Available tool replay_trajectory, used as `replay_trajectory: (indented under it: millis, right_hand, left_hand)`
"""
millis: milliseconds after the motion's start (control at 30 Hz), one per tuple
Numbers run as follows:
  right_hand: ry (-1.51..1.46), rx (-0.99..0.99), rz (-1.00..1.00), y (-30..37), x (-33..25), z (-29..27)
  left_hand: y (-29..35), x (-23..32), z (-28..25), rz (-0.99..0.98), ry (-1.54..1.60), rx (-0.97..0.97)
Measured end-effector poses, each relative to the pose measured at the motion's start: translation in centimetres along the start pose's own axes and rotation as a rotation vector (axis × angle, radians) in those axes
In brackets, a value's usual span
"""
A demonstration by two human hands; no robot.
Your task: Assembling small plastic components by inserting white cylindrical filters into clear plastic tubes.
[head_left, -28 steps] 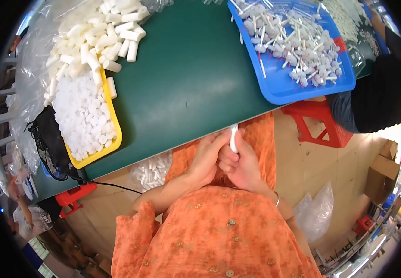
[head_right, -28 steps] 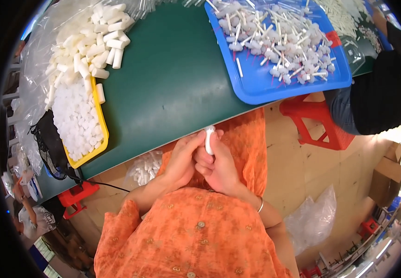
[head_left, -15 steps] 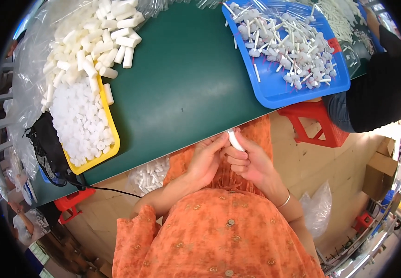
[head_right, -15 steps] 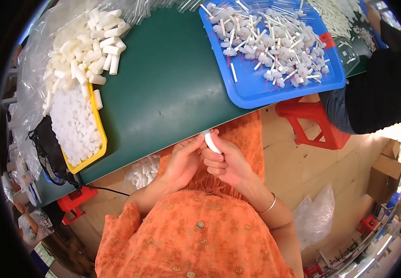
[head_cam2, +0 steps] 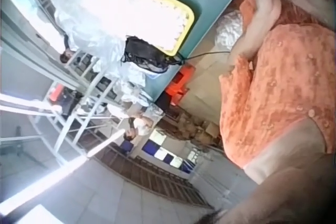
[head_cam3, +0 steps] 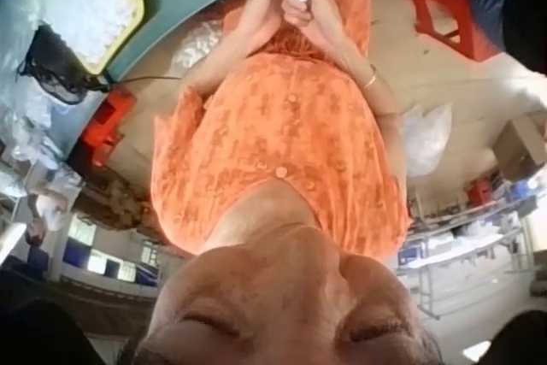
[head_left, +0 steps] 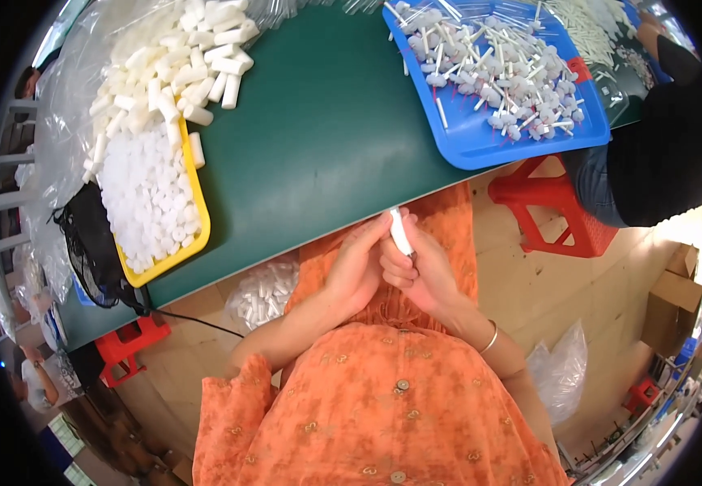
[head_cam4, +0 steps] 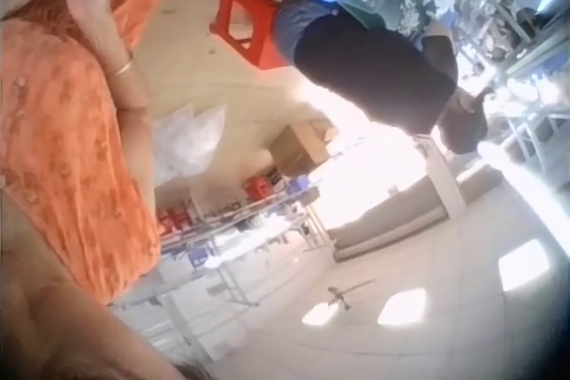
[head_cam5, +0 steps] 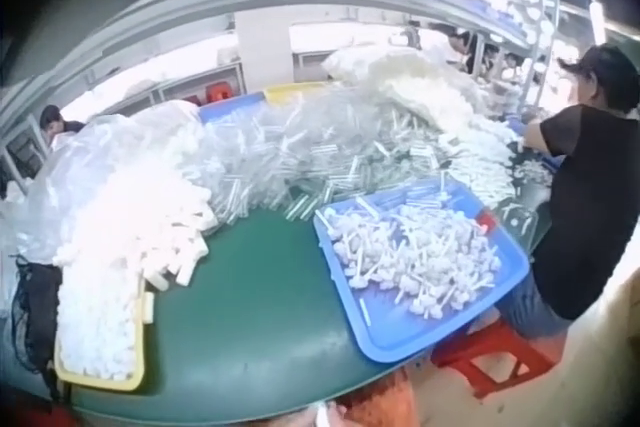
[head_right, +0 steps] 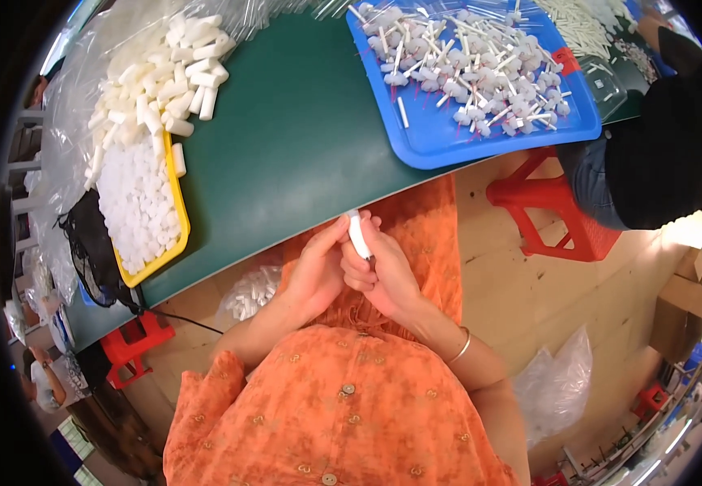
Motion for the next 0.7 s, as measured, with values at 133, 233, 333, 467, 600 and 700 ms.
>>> replay_trajectory:
  millis: [133,233,333,467,600,700]
  right_hand:
    - [0.516,0.195,-0.171,0.3,0.5,-1.3]
    - [1.054,0.204,-0.545,3.5,-2.0,-0.8]
    - [1.466,0.173,-0.805,5.0,-3.0,0.5]
    - [1.641,0.054,-0.928,3.9,-2.9,0.9]
    - [1.644,0.090,-1.046,3.6,-2.4,1.1]
    - [1.597,0.075,-0.996,3.4,-2.2,1.6]
  left_hand:
    - [0.9,0.8,-0.1,-0.038,-0.057,-0.018]
    - [2.8,1.5,-0.4,0.074,-0.100,-0.111]
    - [3.5,1.7,-0.8,0.054,-0.117,-0.174]
    - [3.6,1.6,-0.2,0.016,-0.063,-0.196]
    - [4.1,1.4,-0.2,-0.043,-0.141,-0.233]
    - [4.2,1.8,-0.6,-0.026,-0.120,-0.240]
Point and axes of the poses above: each hand's wrist, its own y-axis away from the middle knuckle, its own z-axis out of the palm, x = y × z, the point moved 1 cm from there along -y, towards the middle knuckle, and after that the axes turned 8 degrees about z, right-handed, at the moved point
